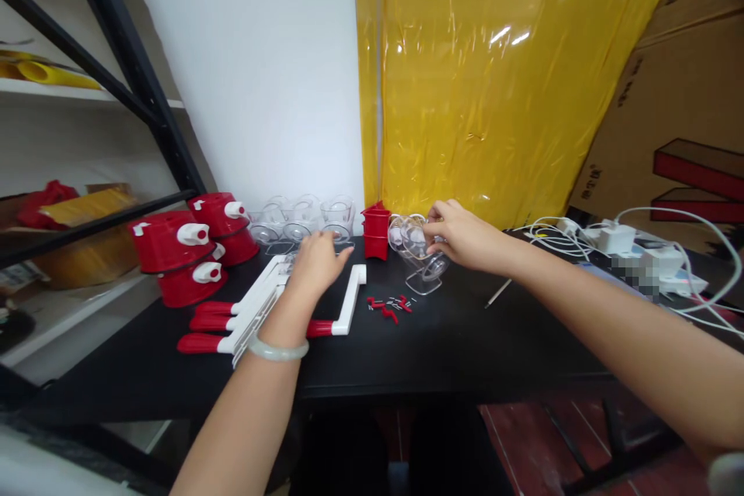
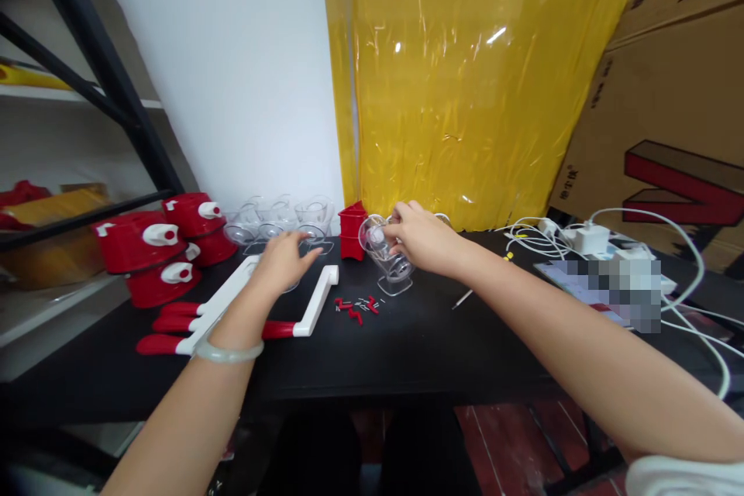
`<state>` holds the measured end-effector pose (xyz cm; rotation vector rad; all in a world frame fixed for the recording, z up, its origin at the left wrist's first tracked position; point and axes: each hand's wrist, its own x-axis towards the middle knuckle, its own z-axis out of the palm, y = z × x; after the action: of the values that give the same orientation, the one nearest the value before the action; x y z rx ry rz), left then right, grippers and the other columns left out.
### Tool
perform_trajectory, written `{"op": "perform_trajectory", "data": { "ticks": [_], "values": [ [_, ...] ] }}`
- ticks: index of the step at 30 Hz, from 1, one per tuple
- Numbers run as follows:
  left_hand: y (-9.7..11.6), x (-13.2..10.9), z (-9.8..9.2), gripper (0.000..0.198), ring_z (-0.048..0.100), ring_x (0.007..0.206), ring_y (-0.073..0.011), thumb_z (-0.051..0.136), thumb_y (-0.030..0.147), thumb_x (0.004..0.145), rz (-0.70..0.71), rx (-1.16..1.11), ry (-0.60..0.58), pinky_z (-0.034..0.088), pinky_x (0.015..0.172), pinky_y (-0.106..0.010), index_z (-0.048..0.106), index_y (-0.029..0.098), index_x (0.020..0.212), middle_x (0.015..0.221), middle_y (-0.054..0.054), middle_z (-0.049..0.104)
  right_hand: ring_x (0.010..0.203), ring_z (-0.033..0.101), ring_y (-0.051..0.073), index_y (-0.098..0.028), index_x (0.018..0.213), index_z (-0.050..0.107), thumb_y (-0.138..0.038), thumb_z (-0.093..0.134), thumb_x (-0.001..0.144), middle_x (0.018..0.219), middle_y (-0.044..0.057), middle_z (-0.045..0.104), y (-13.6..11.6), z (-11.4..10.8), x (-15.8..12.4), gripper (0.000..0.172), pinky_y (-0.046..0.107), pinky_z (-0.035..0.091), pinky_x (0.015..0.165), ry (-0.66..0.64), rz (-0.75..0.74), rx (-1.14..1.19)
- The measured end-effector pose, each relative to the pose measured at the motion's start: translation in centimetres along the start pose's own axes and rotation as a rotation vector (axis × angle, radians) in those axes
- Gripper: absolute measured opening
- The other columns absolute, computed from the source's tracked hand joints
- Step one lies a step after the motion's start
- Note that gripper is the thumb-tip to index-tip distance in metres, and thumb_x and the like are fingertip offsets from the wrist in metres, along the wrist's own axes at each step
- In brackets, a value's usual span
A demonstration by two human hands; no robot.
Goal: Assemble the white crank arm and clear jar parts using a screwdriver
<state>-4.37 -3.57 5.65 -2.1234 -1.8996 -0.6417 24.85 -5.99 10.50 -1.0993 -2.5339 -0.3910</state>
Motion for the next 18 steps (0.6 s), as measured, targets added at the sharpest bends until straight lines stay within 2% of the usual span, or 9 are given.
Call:
{"op": "perform_trajectory", "data": {
  "ticks": [3,6,8,11,18],
  "values": [
    [-2.6,0.7,-2.5,0.059,0.060,0.113,-0.0387,0.056,0.056,0.087,-0.117,0.074,-0.012,0.046,0.096,-0.046,0.058,0.011,0.126,0.119,-0.023,0.065,0.097,0.048,0.025,-0.020,0.084,0.070,-0.026,0.064,0.086,0.103,0.012,0.053,-0.1,0.2,0.0,0.009,0.041,0.043,0.084,0.013,-0.013,0.030],
    [-5.0,1.2,-3.7,0.068,0.064,0.106,-0.0409,0.058,0.066,0.081,-0.182,0.139,-0.149,0.051,0.086,-0.046,0.058,0.010,0.120,0.113,-0.024,0.067,0.096,0.048,0.025,-0.020,0.084,0.070,-0.026,0.064,0.086,0.103,0.012,0.053,-0.2,0.3,0.0,0.009,0.041,0.043,0.085,0.030,-0.015,0.088],
    [-6.2,1.3,-3.7,0.072,0.066,0.103,-0.0409,0.061,0.067,0.077,-0.211,0.179,-0.271,0.052,0.083,-0.043,0.057,0.008,0.119,0.112,-0.026,0.067,0.096,0.048,0.025,-0.021,0.083,0.071,-0.027,0.065,0.086,0.102,0.012,0.052,-0.3,0.4,0.1,0.010,0.041,0.044,0.085,0.039,-0.005,0.127],
    [-7.2,1.3,-3.0,0.072,0.067,0.100,-0.0397,0.058,0.067,0.079,-0.166,0.167,-0.349,0.052,0.079,-0.040,0.056,0.006,0.117,0.111,-0.027,0.068,0.096,0.048,0.024,-0.021,0.083,0.072,-0.029,0.066,0.086,0.102,0.011,0.052,-0.4,0.7,0.1,0.010,0.041,0.043,0.085,0.037,0.015,0.160],
    [-8.6,0.7,-1.7,0.072,0.068,0.100,-0.0376,0.055,0.071,0.077,-0.102,0.083,-0.328,0.053,0.079,-0.038,0.056,0.009,0.112,0.111,-0.025,0.067,0.097,0.048,0.024,-0.021,0.085,0.072,-0.030,0.067,0.085,0.104,0.011,0.052,-0.5,0.9,-0.1,0.010,0.040,0.043,0.085,0.042,0.017,0.175]
  ]
}}
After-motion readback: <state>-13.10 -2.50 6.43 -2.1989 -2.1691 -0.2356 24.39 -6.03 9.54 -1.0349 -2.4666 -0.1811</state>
